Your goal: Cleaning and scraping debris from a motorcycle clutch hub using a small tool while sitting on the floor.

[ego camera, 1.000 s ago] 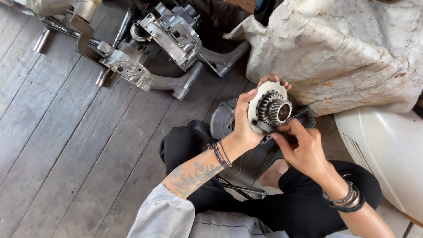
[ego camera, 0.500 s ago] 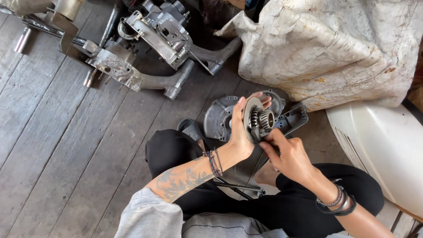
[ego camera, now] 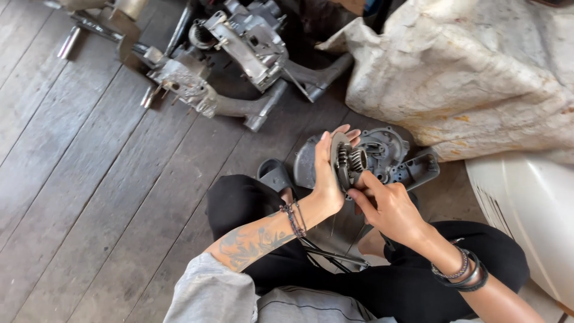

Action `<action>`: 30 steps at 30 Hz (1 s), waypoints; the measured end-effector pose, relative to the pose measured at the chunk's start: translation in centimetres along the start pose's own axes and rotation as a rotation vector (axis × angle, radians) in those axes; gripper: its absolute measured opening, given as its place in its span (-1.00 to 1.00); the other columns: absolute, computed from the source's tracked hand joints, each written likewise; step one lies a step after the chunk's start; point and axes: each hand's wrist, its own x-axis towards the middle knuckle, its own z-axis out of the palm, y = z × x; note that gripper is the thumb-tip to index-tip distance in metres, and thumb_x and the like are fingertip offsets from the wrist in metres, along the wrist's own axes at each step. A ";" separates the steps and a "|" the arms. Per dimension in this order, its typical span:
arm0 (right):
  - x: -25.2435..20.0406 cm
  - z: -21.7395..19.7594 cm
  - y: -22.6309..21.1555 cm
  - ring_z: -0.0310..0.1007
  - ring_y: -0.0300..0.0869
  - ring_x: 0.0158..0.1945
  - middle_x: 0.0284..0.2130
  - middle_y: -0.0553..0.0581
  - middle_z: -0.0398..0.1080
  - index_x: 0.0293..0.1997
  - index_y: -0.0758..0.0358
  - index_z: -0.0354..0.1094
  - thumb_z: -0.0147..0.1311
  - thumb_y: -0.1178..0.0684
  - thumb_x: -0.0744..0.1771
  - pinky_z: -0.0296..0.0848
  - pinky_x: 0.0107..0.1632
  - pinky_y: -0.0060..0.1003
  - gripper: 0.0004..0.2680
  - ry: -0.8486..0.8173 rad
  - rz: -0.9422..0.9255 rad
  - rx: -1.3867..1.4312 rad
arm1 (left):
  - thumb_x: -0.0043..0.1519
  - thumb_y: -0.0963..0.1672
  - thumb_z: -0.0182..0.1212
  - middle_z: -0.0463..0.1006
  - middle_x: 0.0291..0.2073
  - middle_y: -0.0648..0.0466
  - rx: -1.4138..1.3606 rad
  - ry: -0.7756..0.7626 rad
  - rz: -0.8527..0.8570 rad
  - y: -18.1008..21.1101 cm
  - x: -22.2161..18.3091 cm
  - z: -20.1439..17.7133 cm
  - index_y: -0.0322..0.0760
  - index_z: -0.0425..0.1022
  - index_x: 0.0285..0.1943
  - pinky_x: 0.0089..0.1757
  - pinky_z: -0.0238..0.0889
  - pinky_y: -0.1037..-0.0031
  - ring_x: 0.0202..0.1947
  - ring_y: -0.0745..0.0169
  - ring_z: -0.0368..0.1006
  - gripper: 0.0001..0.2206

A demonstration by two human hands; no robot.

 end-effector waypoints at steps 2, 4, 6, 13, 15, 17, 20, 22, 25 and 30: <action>0.5 0.1 -0.9 0.50 -0.21 -0.74 -0.78 -0.04 0.50 -0.35 0.12 0.34 0.08 0.18 0.35 0.47 -0.54 -0.41 -0.91 -0.016 -0.016 0.033 | 0.36 0.19 -0.08 0.51 0.19 -0.02 -0.013 -0.011 0.037 0.3 0.1 -0.3 -0.14 0.37 0.37 0.14 0.28 0.26 0.25 0.14 0.37 -0.44; 1.3 0.2 -1.2 0.51 -0.21 -0.76 -0.80 -0.08 0.50 -0.37 0.10 0.36 0.09 0.17 0.35 0.48 -0.55 -0.43 -0.90 -0.033 -0.024 0.065 | 0.37 0.18 -0.10 0.49 0.22 -0.05 -0.025 -0.021 0.066 0.6 0.4 -0.7 -0.17 0.34 0.39 0.17 0.25 0.24 0.29 0.10 0.34 -0.43; 1.7 0.2 -0.9 0.43 -0.20 -0.77 -0.80 -0.01 0.45 -0.36 0.15 0.35 0.09 0.15 0.36 0.47 -0.54 -0.40 -0.90 -0.038 -0.033 -0.047 | 0.40 0.18 -0.10 0.47 0.24 -0.05 -0.046 -0.048 0.097 0.4 0.7 -1.3 -0.18 0.32 0.39 0.18 0.21 0.21 0.32 0.07 0.30 -0.44; 1.3 0.5 -0.3 0.52 -0.25 -0.73 -0.75 -0.03 0.52 -0.35 0.16 0.38 0.13 0.16 0.35 0.49 -0.52 -0.44 -0.92 -0.077 0.019 0.047 | 0.39 0.21 -0.14 0.46 0.26 -0.07 -0.046 -0.015 0.019 0.9 -0.1 -1.6 -0.14 0.33 0.42 0.23 0.17 0.18 0.35 0.04 0.29 -0.41; 1.3 0.4 0.3 0.46 -0.25 -0.77 -0.77 -0.01 0.50 -0.37 0.17 0.40 0.14 0.15 0.34 0.47 -0.53 -0.46 -0.92 -0.060 -0.009 0.071 | 0.37 0.22 -0.11 0.45 0.22 -0.04 -0.098 0.010 -0.025 0.5 0.6 -1.6 -0.13 0.31 0.41 0.21 0.17 0.24 0.27 0.12 0.31 -0.40; 1.2 -0.7 0.3 0.49 -0.21 -0.75 -0.77 0.01 0.51 -0.37 0.17 0.42 0.16 0.14 0.33 0.48 -0.52 -0.41 -0.93 -0.057 0.010 0.115 | 0.36 0.23 -0.08 0.47 0.18 -0.05 -0.147 -0.017 -0.043 -0.1 0.7 -1.2 -0.13 0.32 0.39 0.19 0.21 0.24 0.22 0.13 0.35 -0.41; 0.6 -2.7 1.9 0.41 -0.28 -0.62 -0.66 -0.04 0.50 -0.33 0.16 0.45 0.21 0.09 0.31 0.41 -0.40 -0.40 -0.95 -0.069 0.075 0.092 | 0.35 0.19 -0.03 0.54 0.09 -0.04 -0.251 -0.044 -0.159 1.1 -0.2 1.0 -0.13 0.39 0.26 0.08 0.29 0.27 0.13 0.13 0.42 -0.48; 0.1 -4.2 3.1 0.30 -0.39 -0.51 -0.56 -0.11 0.48 -0.27 0.15 0.46 0.25 0.04 0.30 0.32 -0.30 -0.44 -0.92 -0.082 0.117 0.021 | 0.33 0.15 0.00 0.59 0.05 -0.03 -0.305 -0.048 -0.253 2.0 -1.0 2.5 -0.13 0.45 0.16 -0.01 0.35 0.30 0.08 0.14 0.45 -0.56; -1.0 -6.1 3.8 0.43 -0.40 -0.29 -0.41 -0.08 0.58 -0.27 0.24 0.53 0.30 0.08 0.27 0.39 -0.10 -0.42 -0.90 -0.013 0.238 -0.011 | 0.21 -0.01 0.00 0.55 0.08 -0.16 -0.274 -0.124 -0.258 1.5 -1.3 3.6 -0.29 0.44 0.22 0.18 0.25 0.25 0.18 0.01 0.43 -0.55; -2.4 -8.5 3.8 0.48 -0.33 -0.29 -0.38 -0.02 0.59 -0.31 0.30 0.52 0.32 0.13 0.24 0.43 -0.06 -0.41 -0.91 -0.015 0.236 -0.038 | 0.03 -0.08 -0.03 0.42 0.26 -0.16 -0.123 -0.303 -0.448 -0.1 -1.4 4.0 -0.21 0.34 0.44 0.18 0.25 0.25 0.31 0.05 0.30 -0.33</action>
